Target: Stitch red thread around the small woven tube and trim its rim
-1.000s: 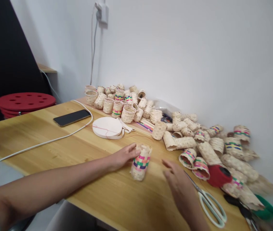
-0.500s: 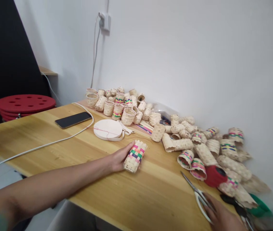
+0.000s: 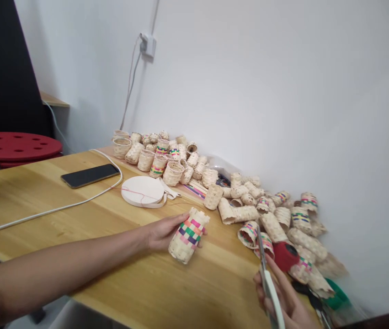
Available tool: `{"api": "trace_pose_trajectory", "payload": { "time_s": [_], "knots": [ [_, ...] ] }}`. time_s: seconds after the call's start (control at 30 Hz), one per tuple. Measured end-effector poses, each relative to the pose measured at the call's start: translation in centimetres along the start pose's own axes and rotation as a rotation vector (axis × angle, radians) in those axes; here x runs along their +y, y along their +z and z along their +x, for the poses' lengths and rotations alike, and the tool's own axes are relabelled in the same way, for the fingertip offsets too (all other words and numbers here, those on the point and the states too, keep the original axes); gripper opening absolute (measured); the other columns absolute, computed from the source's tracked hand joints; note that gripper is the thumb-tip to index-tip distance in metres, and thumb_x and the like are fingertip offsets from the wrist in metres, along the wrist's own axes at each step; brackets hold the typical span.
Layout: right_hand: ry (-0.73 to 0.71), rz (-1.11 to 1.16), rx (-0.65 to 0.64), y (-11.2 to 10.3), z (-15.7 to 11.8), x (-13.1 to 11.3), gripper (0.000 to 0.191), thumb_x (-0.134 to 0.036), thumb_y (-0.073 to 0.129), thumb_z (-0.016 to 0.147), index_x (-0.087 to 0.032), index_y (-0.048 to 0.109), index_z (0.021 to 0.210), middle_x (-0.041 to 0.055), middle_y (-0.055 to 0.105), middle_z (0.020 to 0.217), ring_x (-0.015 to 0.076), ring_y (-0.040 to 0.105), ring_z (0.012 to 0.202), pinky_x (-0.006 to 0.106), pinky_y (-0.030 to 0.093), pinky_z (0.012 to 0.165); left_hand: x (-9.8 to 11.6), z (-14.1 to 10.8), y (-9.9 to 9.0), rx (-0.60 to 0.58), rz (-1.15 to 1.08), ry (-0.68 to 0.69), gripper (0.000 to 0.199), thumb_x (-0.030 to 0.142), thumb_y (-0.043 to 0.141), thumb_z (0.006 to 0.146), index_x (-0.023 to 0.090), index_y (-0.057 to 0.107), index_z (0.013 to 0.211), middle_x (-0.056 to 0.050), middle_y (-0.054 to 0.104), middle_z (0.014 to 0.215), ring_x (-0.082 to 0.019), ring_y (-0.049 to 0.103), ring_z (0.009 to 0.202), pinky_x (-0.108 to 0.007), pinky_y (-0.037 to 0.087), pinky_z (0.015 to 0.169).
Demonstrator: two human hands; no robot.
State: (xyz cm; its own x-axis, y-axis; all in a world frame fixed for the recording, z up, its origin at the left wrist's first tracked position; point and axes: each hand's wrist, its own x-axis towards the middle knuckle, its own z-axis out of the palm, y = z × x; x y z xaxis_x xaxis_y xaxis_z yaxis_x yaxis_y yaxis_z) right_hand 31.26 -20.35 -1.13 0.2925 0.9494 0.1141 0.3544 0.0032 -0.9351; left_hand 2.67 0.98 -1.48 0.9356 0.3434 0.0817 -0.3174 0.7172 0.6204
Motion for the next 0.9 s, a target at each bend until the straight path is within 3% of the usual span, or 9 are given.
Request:
{"api": "trace_pose_trajectory", "payload": {
  "time_s": [0.13, 0.2, 0.33, 0.43, 0.7, 0.9],
  "knots": [
    [-0.251, -0.336, 0.035, 2.1, 2.5, -2.7, 0.075, -0.045, 0.075, 0.064, -0.028, 0.047, 0.132, 0.0093, 0.062, 0.114, 0.0265, 0.063, 0.098, 0.034, 0.053, 0.081, 1.2, 0.6, 1.1, -0.092, 0.095, -0.018, 0.055, 0.052, 0.067, 0.077, 0.01, 0.06, 0.111, -0.015, 0.069, 0.099, -0.023, 0.068, 0.081, -0.032, 0.053, 0.07],
    [-0.317, -0.561, 0.022, 3.7, 3.6, -4.5, 0.063, -0.038, 0.074, 0.068, -0.028, 0.051, 0.125, 0.0072, 0.059, 0.12, 0.026, 0.06, 0.103, 0.034, 0.052, 0.084, 1.4, 0.6, 1.1, -0.105, 0.123, -0.036, 0.059, 0.057, 0.064, 0.078, 0.009, 0.06, 0.112, -0.014, 0.07, 0.091, -0.022, 0.068, 0.075, -0.03, 0.053, 0.066],
    [-0.504, -0.727, -0.036, 7.3, 4.7, -7.2, 0.043, -0.027, 0.069, 0.074, -0.026, 0.053, 0.115, 0.0048, 0.061, 0.106, 0.0224, 0.06, 0.091, 0.033, 0.051, 0.077, 0.7, 0.0, 0.2, -0.034, 0.165, -0.009, 0.06, 0.059, 0.06, 0.079, 0.006, 0.061, 0.107, -0.013, 0.071, 0.079, -0.02, 0.067, 0.067, -0.026, 0.052, 0.059],
    [-0.573, -0.794, -0.091, 8.9, 5.2, -7.7, 0.04, -0.021, 0.063, 0.078, -0.025, 0.05, 0.116, 0.0042, 0.06, 0.101, 0.0214, 0.058, 0.087, 0.033, 0.049, 0.074, 0.2, -0.5, -0.3, 0.032, 0.205, 0.017, 0.056, 0.056, 0.06, 0.081, 0.005, 0.063, 0.103, -0.014, 0.07, 0.078, -0.021, 0.068, 0.069, -0.025, 0.052, 0.058],
    [-0.637, -0.838, -0.108, 9.2, 5.7, -7.6, 0.042, -0.025, 0.063, 0.081, -0.024, 0.046, 0.12, 0.0065, 0.058, 0.102, 0.0235, 0.056, 0.088, 0.035, 0.047, 0.074, 0.8, -0.5, 0.1, 0.125, 0.24, 0.084, 0.053, 0.056, 0.069, 0.073, 0.007, 0.066, 0.092, -0.012, 0.07, 0.077, -0.018, 0.067, 0.064, -0.022, 0.052, 0.054],
    [-0.647, -0.88, -0.136, 9.6, 5.8, -7.9, 0.037, -0.023, 0.059, 0.083, -0.023, 0.048, 0.119, 0.0056, 0.059, 0.097, 0.0225, 0.056, 0.084, 0.033, 0.046, 0.07, 0.5, -0.5, -0.2, 0.13, 0.252, 0.088, 0.054, 0.057, 0.072, 0.069, 0.006, 0.067, 0.088, -0.012, 0.07, 0.075, -0.017, 0.065, 0.06, -0.023, 0.052, 0.052]
  ]
}}
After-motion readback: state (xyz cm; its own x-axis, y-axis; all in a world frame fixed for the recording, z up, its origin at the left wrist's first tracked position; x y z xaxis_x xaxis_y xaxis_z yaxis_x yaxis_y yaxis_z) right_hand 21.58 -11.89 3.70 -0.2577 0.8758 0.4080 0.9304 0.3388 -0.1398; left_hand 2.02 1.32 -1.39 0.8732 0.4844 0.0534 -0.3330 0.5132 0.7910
